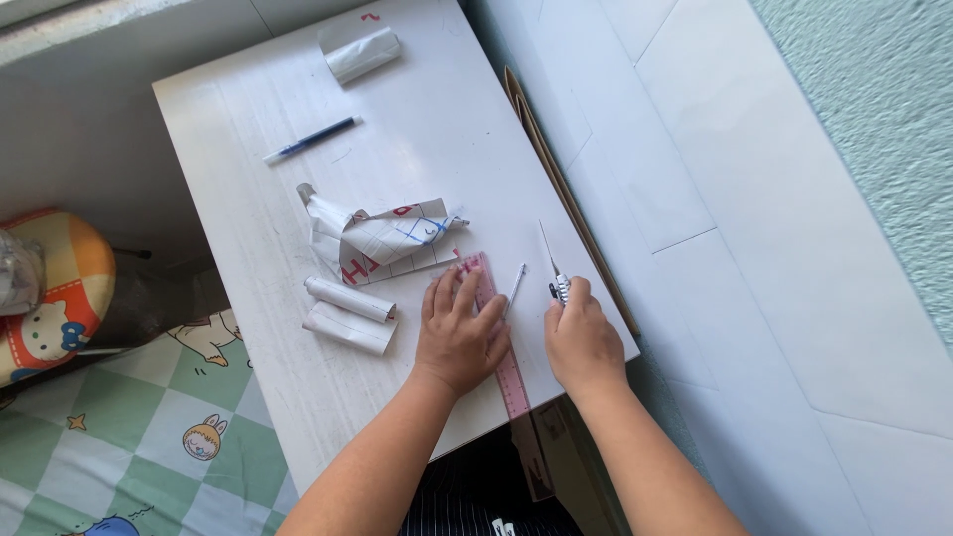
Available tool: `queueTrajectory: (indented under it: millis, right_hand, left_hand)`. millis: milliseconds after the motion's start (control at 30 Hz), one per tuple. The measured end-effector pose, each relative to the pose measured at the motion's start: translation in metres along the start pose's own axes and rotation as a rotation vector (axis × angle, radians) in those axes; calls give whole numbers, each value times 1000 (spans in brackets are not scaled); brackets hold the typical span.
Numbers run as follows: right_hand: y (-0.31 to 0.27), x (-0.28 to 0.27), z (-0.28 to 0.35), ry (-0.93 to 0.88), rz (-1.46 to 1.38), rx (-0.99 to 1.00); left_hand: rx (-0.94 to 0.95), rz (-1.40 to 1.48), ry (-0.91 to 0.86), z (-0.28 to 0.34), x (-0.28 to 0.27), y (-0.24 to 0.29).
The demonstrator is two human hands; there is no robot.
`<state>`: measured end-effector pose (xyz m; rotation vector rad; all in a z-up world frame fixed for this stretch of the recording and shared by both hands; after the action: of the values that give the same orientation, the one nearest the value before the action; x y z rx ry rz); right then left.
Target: Measuring and cutting a vinyl sheet on a work surface, then trimming the excess material around a light switch on a wall using a utility knife.
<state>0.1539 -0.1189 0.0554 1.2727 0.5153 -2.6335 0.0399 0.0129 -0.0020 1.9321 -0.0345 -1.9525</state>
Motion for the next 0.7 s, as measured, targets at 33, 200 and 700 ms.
queueTrajectory:
  millis: [33,200,700]
  right_hand:
    - [-3,-3,4,7,0,-1]
    - [-24,-22,30,-12,77,-64]
    - [13,-6,12,-3,-26,-107]
  left_hand:
    - [3,-1,6,1,1,1]
    - [2,-25,14,2,-6,3]
    - [-122,-37,15,-43,45,16]
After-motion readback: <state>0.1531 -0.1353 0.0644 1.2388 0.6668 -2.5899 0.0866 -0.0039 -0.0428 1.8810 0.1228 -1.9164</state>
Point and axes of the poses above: each hand's wrist, its own z-axis away from the middle knuckle, its own x-axis out of the palm, y = z × x, the point moved 5 cm from there along -z, towards the middle knuckle, and after that the axes turned 9 degrees about -y, right-handed, at the moved point
